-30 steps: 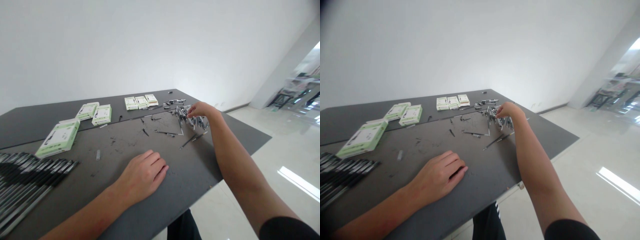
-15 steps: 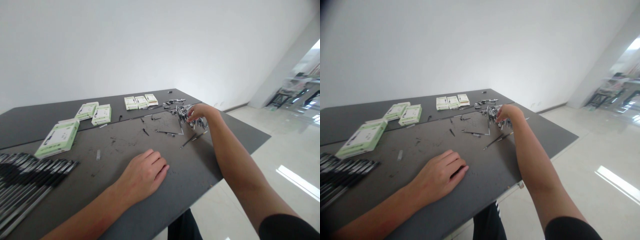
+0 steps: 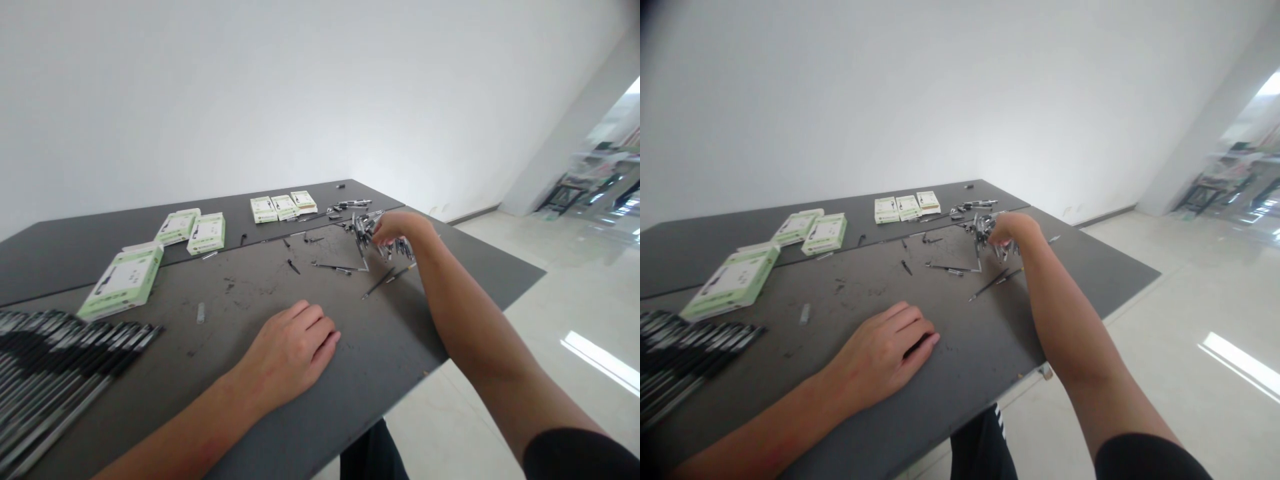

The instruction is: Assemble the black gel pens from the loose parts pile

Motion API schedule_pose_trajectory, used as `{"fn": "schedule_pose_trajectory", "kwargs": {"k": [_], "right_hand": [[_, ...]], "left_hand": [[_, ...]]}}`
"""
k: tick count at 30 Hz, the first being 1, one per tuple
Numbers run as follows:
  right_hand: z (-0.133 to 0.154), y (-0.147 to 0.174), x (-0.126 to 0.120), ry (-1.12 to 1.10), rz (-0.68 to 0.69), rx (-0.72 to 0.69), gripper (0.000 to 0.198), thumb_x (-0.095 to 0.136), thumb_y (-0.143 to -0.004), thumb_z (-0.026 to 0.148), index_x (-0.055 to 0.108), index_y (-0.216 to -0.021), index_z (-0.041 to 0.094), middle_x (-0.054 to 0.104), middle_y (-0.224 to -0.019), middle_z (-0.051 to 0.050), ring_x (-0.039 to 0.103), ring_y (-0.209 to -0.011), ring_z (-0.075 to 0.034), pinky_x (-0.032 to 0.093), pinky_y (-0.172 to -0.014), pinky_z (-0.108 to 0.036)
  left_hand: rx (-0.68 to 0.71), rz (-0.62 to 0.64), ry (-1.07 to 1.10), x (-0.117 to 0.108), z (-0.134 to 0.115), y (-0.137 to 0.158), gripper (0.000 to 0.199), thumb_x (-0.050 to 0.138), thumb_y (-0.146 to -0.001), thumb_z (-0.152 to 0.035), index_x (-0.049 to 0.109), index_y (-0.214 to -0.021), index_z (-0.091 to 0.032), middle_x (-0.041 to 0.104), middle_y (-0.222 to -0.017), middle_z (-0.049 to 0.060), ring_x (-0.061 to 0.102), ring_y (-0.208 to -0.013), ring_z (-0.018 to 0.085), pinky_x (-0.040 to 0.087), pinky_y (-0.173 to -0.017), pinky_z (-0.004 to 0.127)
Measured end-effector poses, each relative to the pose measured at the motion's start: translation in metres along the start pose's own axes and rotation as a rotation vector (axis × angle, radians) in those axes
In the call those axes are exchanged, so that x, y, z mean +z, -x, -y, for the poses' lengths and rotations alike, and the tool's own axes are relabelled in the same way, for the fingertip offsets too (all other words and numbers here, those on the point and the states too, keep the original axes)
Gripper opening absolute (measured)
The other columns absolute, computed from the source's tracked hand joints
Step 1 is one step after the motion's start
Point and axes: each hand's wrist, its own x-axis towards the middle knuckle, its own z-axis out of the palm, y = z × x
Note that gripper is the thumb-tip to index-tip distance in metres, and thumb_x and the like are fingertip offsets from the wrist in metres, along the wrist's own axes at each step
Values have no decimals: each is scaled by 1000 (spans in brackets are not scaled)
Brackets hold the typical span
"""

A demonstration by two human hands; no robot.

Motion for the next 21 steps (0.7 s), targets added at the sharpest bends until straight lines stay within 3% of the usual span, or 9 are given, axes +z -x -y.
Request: {"fn": "schedule_pose_trajectory", "kwargs": {"k": [3,7,11,13,15,18,21], "right_hand": [[5,4,-6,-61,-70,-31,20,81,-76,29,84,-95,21,81,-91,-10,77,-90,-29,60,-77,-36],[42,25,-9,-231,-89,-210,47,73,-85,31,72,-131,22,82,-102,-6,74,-91,-22,58,-70,-27],[107,61,18,-617,195,-601,45,79,-79,28,63,-121,20,79,-92,-4,69,-77,-16,56,-60,-24],[135,76,41,-707,377,-719,43,84,-76,29,60,-111,22,76,-84,1,67,-71,-13,55,-57,-22],[153,85,60,-750,477,-800,39,85,-78,32,58,-104,23,75,-83,3,68,-70,-12,55,-59,-21],[158,85,68,-775,536,-865,43,89,-76,37,56,-100,24,76,-84,3,70,-75,-12,55,-61,-20],[134,65,50,-679,506,-848,48,91,-75,47,62,-107,24,79,-94,-1,74,-84,-16,56,-64,-23]], "left_hand": [[-100,-8,127,-3,1,0,24,53,-110,-28,71,-97,-18,71,-91,5,64,-88,24,51,-79,38],[-476,-110,507,-6,9,-5,29,50,-111,-45,66,-112,-21,70,-84,1,67,-76,18,52,-71,32],[-765,-418,909,-3,22,-10,51,53,-104,-66,57,-123,-20,63,-75,-3,64,-61,16,46,-47,24],[-806,-523,1002,-2,26,-11,53,55,-100,-71,57,-114,-20,62,-74,-3,63,-58,15,45,-43,22],[-829,-593,1016,-3,28,-11,52,56,-99,-72,58,-103,-20,61,-70,-4,60,-54,13,43,-41,20],[-869,-648,985,-6,26,-10,50,59,-98,-71,57,-96,-21,58,-66,-6,54,-48,11,38,-40,18],[-869,-633,945,-6,24,-9,47,56,-101,-68,57,-93,-22,54,-61,-7,52,-47,10,36,-41,18]]}}
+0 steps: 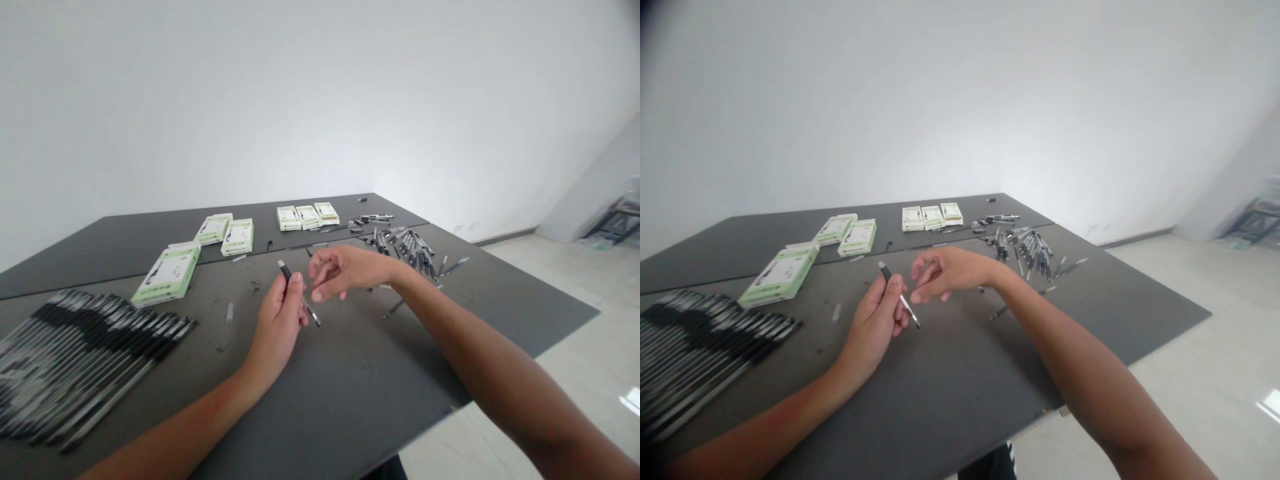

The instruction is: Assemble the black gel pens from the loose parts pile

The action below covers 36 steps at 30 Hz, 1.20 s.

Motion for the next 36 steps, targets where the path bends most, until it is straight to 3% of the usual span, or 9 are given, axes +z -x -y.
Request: {"fn": "schedule_pose_trajectory", "kwargs": {"k": [1,4,6,10,17,23,31,36], "right_hand": [[-5,7,-17,98,-82,33,44,87,-79,52,66,-106,23,80,-94,-2,74,-84,-17,55,-64,-24],[-29,31,-72,639,-614,303,37,75,-86,58,75,-102,24,81,-95,-3,75,-86,-18,54,-75,-27],[-47,47,-100,749,-699,445,38,75,-86,57,79,-96,21,81,-95,-8,74,-92,-25,53,-80,-34],[-74,65,-122,769,-586,619,43,72,-87,62,79,-78,21,77,-78,-8,73,-81,-26,52,-74,-35],[-72,60,-117,749,-292,737,50,78,-78,72,78,-67,23,78,-79,-9,73,-75,-25,55,-73,-35],[-60,52,-110,797,-259,781,41,84,-74,61,78,-63,22,78,-79,-10,73,-75,-26,56,-72,-38],[-45,48,-95,839,-265,794,34,80,-76,44,69,-52,22,75,-67,-8,67,-62,-24,48,-57,-36],[-38,52,-97,842,-312,736,36,74,-81,46,69,-56,21,73,-67,-9,66,-62,-23,46,-59,-36]], "left_hand": [[5,8,-12,0,1,1,47,55,-102,-68,56,-92,-22,52,-60,-7,52,-48,11,36,-41,18],[-1,30,-21,0,3,2,48,52,-104,-68,54,-89,-23,51,-59,-7,53,-50,12,38,-44,19],[-5,45,-24,0,5,3,49,50,-104,-69,53,-88,-23,51,-59,-7,53,-51,12,40,-47,20],[1,65,-60,-1,5,4,48,47,-107,-67,52,-87,-23,50,-60,-7,53,-53,13,42,-50,22],[21,85,-133,0,-1,6,47,49,-106,-64,54,-84,-23,51,-58,-7,54,-52,14,42,-53,25],[9,97,-173,1,-4,7,45,49,-106,-61,49,-80,-24,50,-56,-7,53,-50,14,43,-54,26],[-5,117,-188,2,-4,6,46,49,-105,-62,47,-79,-24,49,-57,-7,50,-50,13,42,-52,25],[-12,129,-197,2,-4,7,45,48,-106,-62,46,-80,-24,48,-60,-7,50,-51,13,42,-51,25]]}}
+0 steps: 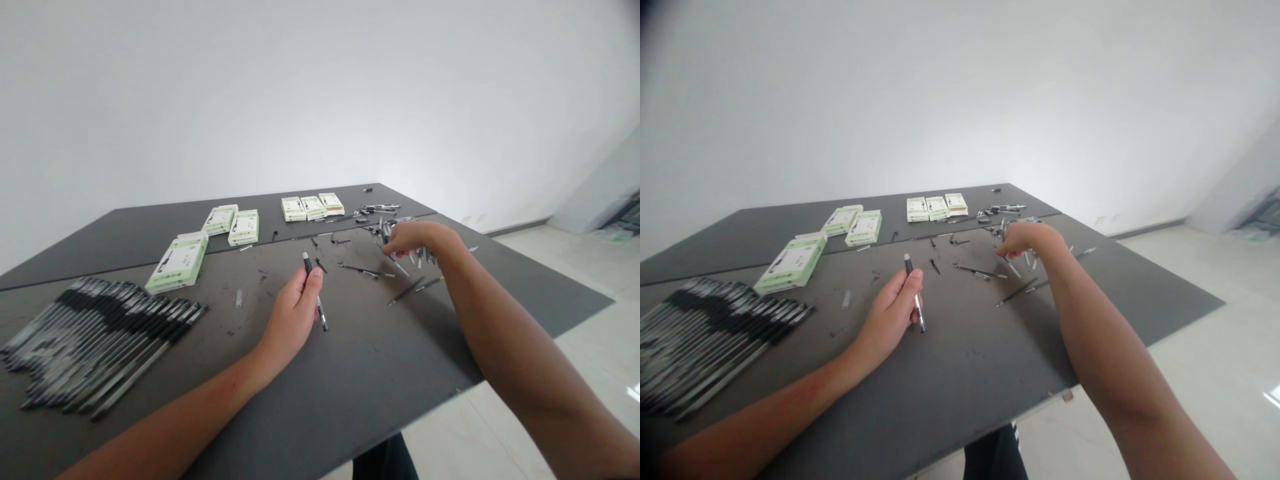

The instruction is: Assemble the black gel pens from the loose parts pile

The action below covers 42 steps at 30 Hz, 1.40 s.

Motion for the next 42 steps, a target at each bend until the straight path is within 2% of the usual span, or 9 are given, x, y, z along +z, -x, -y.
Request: {"fn": "schedule_pose_trajectory", "kwargs": {"k": [3,6,8,10,15,19,23,32,42], "right_hand": [[11,6,-6,-159,-172,-118,35,66,-89,44,67,-63,20,70,-67,-5,61,-62,-18,44,-61,-32],[43,19,-5,-540,-358,-379,33,59,-97,40,61,-71,20,63,-64,0,51,-55,-12,39,-55,-28],[72,31,0,-785,-381,-584,34,54,-101,40,57,-73,21,60,-61,2,47,-53,-10,37,-52,-26],[100,45,7,-951,-390,-715,35,56,-104,43,55,-77,22,61,-61,2,47,-51,-9,37,-50,-24],[137,72,19,-1250,-384,-895,38,64,-100,60,61,-96,23,72,-70,2,57,-52,-8,39,-44,-20],[139,80,22,-1316,-417,-908,41,73,-94,61,66,-100,21,78,-77,-1,66,-56,-10,47,-46,-20],[136,80,24,-1310,-459,-898,40,81,-89,57,69,-100,20,79,-75,-2,68,-54,-11,52,-47,-20],[138,84,23,-1306,-501,-854,45,85,-83,61,68,-97,21,77,-72,-2,70,-54,-13,52,-46,-22],[136,82,23,-1290,-506,-858,42,84,-86,58,68,-97,21,77,-71,-1,68,-52,-12,52,-45,-22]], "left_hand": [[54,22,-57,0,0,2,46,44,-107,-62,45,-81,-24,47,-61,-7,52,-54,14,43,-55,26],[138,87,-175,-1,-2,6,45,41,-109,-60,46,-83,-24,48,-64,-6,53,-59,16,40,-58,28],[190,137,-247,-2,-4,9,44,41,-110,-58,46,-83,-24,48,-65,-6,54,-61,16,39,-60,28],[240,178,-296,-3,-6,12,42,40,-111,-55,46,-84,-24,47,-66,-6,53,-62,16,37,-61,29],[308,234,-357,-4,-6,17,41,38,-113,-53,50,-89,-23,50,-70,-5,52,-64,16,36,-63,29],[322,233,-344,-3,-5,19,42,36,-114,-54,52,-92,-22,51,-71,-4,54,-64,16,38,-63,30],[330,215,-326,-4,-6,20,41,36,-114,-54,52,-93,-22,51,-68,-5,55,-61,15,39,-62,29],[338,205,-323,-4,-7,19,42,34,-114,-55,50,-91,-23,52,-66,-5,57,-60,15,41,-60,29],[320,201,-290,-4,-8,20,44,34,-114,-57,52,-92,-22,51,-69,-5,53,-62,16,38,-63,30]]}}
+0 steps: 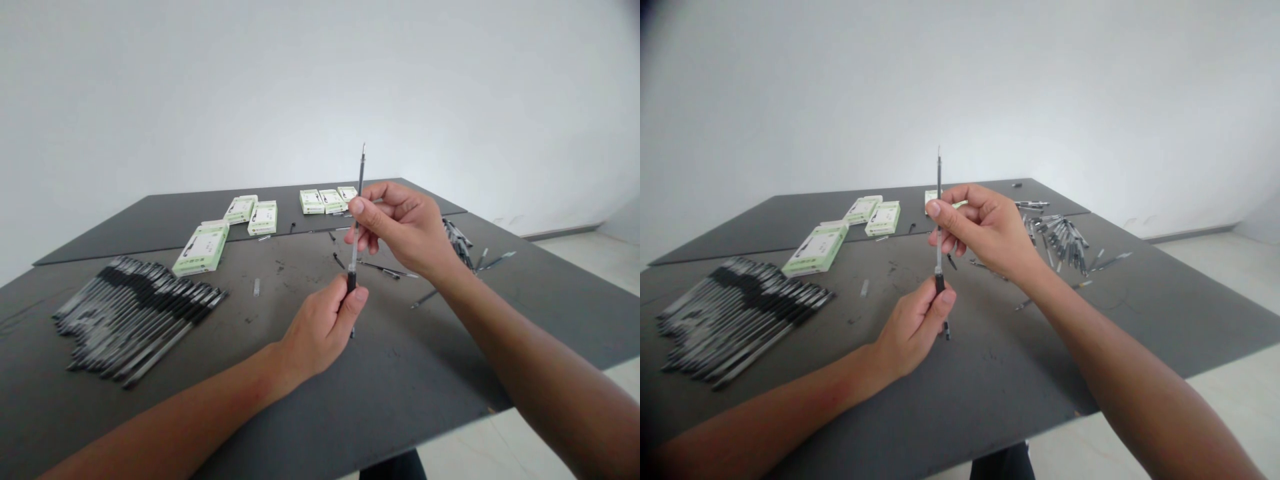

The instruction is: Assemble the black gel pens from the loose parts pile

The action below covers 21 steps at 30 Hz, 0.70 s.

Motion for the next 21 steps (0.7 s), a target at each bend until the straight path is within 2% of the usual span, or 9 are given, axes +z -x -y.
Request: {"fn": "schedule_pose_trajectory", "kwargs": {"k": [16,21], "right_hand": [[-1,0,-1,45,-4,12,46,81,-85,64,68,-99,22,77,-74,-3,70,-56,-14,51,-46,-24],[-1,0,0,35,4,16,49,80,-84,67,67,-100,22,77,-75,-3,70,-57,-14,51,-46,-24]], "left_hand": [[-5,-35,-63,1,1,-2,40,38,-113,-54,50,-90,-24,51,-70,-4,53,-64,17,37,-63,30],[8,-10,-89,1,1,-1,39,37,-113,-52,53,-93,-23,54,-74,-3,56,-68,17,39,-66,30]]}}
